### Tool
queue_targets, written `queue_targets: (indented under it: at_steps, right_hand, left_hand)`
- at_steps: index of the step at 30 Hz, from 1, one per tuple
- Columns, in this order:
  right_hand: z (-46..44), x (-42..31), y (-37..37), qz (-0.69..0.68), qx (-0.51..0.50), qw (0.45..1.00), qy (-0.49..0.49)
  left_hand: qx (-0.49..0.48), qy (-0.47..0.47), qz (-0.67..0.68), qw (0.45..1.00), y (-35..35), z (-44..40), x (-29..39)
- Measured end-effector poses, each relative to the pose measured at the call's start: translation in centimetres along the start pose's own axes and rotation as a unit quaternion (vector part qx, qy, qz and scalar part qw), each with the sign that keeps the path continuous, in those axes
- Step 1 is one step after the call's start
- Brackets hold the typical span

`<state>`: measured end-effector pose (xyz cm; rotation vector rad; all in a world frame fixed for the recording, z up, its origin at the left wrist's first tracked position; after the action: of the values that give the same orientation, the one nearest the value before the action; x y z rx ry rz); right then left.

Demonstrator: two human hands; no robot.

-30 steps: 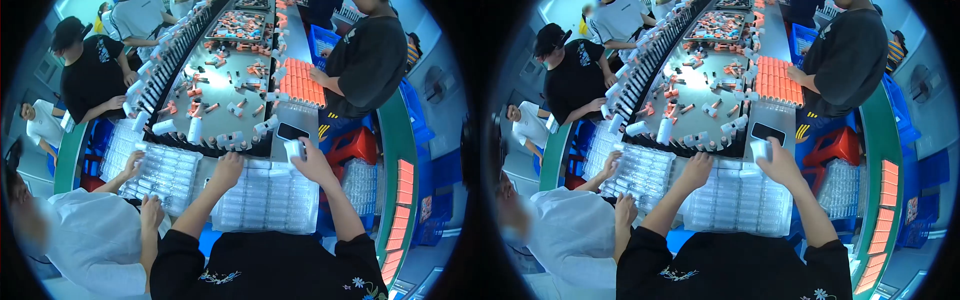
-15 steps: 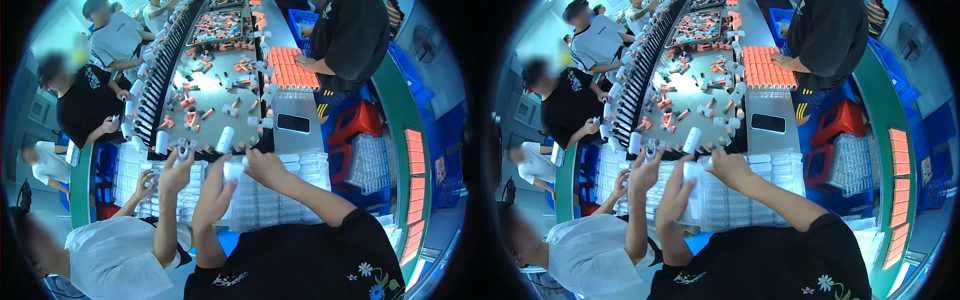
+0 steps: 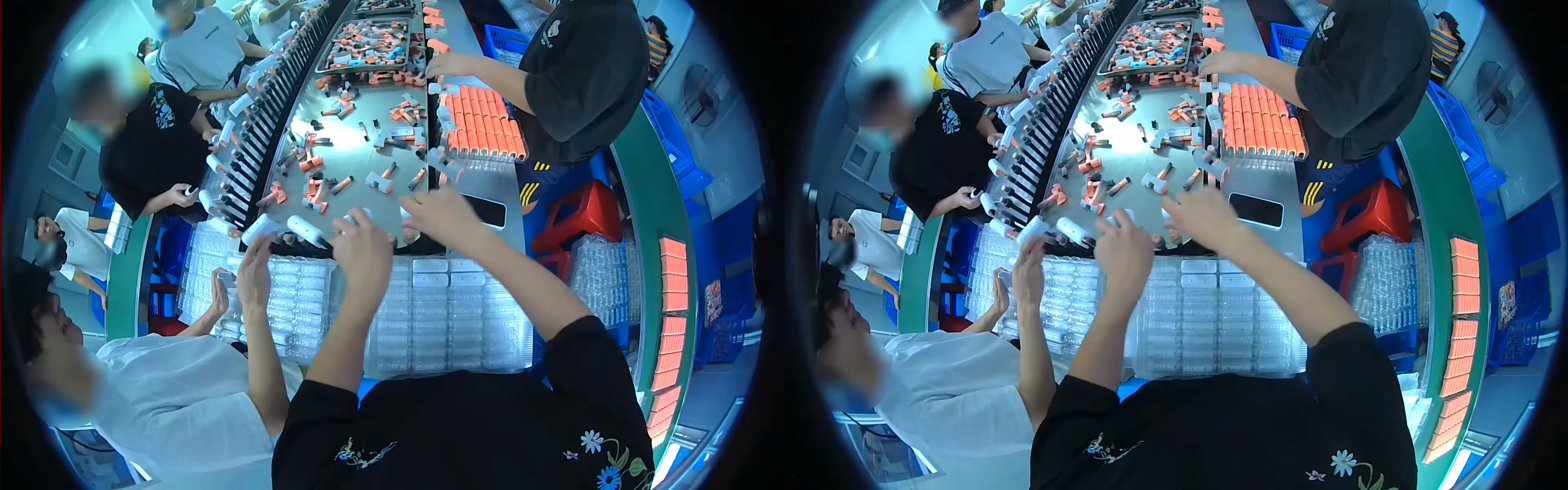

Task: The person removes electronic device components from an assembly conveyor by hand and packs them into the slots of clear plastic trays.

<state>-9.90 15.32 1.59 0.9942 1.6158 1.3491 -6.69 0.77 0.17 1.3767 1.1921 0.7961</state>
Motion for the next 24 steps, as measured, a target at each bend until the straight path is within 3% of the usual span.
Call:
queue_targets:
  at_steps: [1, 3, 4, 5, 7, 9, 11, 13, 14, 15, 17, 18, 19, 21, 23, 24]
  right_hand:
    - [-0.2, -0.5, -0.8, -0.041, 0.013, 0.996, -0.077]
    - [1.0, -2.4, -3.2, -0.001, 0.085, 0.99, -0.111]
    - [2.5, -3.4, -1.9, -0.026, 0.119, 0.98, -0.156]
    - [3.9, -4.0, -1.2, -0.029, 0.115, 0.98, -0.16]
    - [6.2, -3.2, -2.2, -0.193, -0.031, 0.95, -0.244]
    - [10.1, -2.1, -2.4, -0.25, 0.059, 0.957, -0.136]
    - [12.8, 0.8, -3.2, -0.22, 0.093, 0.961, -0.138]
    - [14.3, 3.7, -5.8, -0.133, 0.038, 0.976, -0.169]
    - [14.4, 4.5, -5.5, -0.129, 0.04, 0.977, -0.164]
    - [14.4, 5.0, -5.5, -0.121, -0.007, 0.983, -0.141]
    - [14.2, 5.8, -5.7, -0.111, -0.06, 0.985, -0.121]
    - [13.7, 5.8, -6.7, -0.09, -0.123, 0.979, -0.133]
    - [13.5, 5.9, -7.6, -0.07, -0.185, 0.97, -0.142]
    - [13.1, 5.9, -7.6, -0.047, -0.199, 0.971, -0.123]
    - [12.9, 5.9, -6.3, -0.027, -0.211, 0.971, -0.105]
    - [12.8, 5.9, -3.2, -0.085, -0.173, 0.978, -0.079]
  left_hand:
    - [0.075, 0.035, 0.058, 0.995, -0.3, 1.2, -1.3]
    - [-0.044, 0.128, 0.18, 0.974, 0.7, 3.6, -2.9]
    - [-0.159, 0.118, 0.239, 0.951, 1.3, 4.5, -2.9]
    - [-0.127, 0.1, 0.274, 0.948, 2.1, 4.8, -2.3]
    - [-0.041, 0.054, 0.352, 0.934, 4.7, 3.5, 0.2]
    - [0.085, -0.105, 0.308, 0.942, 7.5, 1.1, 3.1]
    - [0.263, -0.343, 0.26, 0.863, 8.8, -2.1, 4.7]
    - [0.202, -0.389, 0.237, 0.867, 5.8, -4.4, 5.7]
    - [0.142, -0.385, 0.216, 0.886, 4.3, -5.1, 5.9]
    - [0.147, -0.383, 0.217, 0.886, 4.7, -5.1, 6.2]
    - [-0.094, -0.19, 0.188, 0.959, 1.8, -6.0, 5.5]
    - [-0.077, -0.122, 0.145, 0.979, -0.2, -6.0, 5.6]
    - [-0.081, -0.121, 0.147, 0.978, -1.3, -5.7, 6.3]
    - [0.048, 0.027, 0.14, 0.989, -1.5, -4.3, 4.7]
    - [0.079, 0.049, 0.166, 0.982, -1.4, -1.6, 3.4]
    - [0.111, 0.07, 0.194, 0.972, -1.0, -0.3, 2.6]
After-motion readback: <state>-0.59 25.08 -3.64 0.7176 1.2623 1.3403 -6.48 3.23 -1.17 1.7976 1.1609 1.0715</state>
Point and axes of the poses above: each hand's wrist, its own z-axis away from the middle knuckle, its own y-axis out of the back of the hand, x = y × z, the point moved 6 cm from there along -z, towards the middle knuckle, and after that the axes turned 14 degrees about -y, right-handed, at the moved point
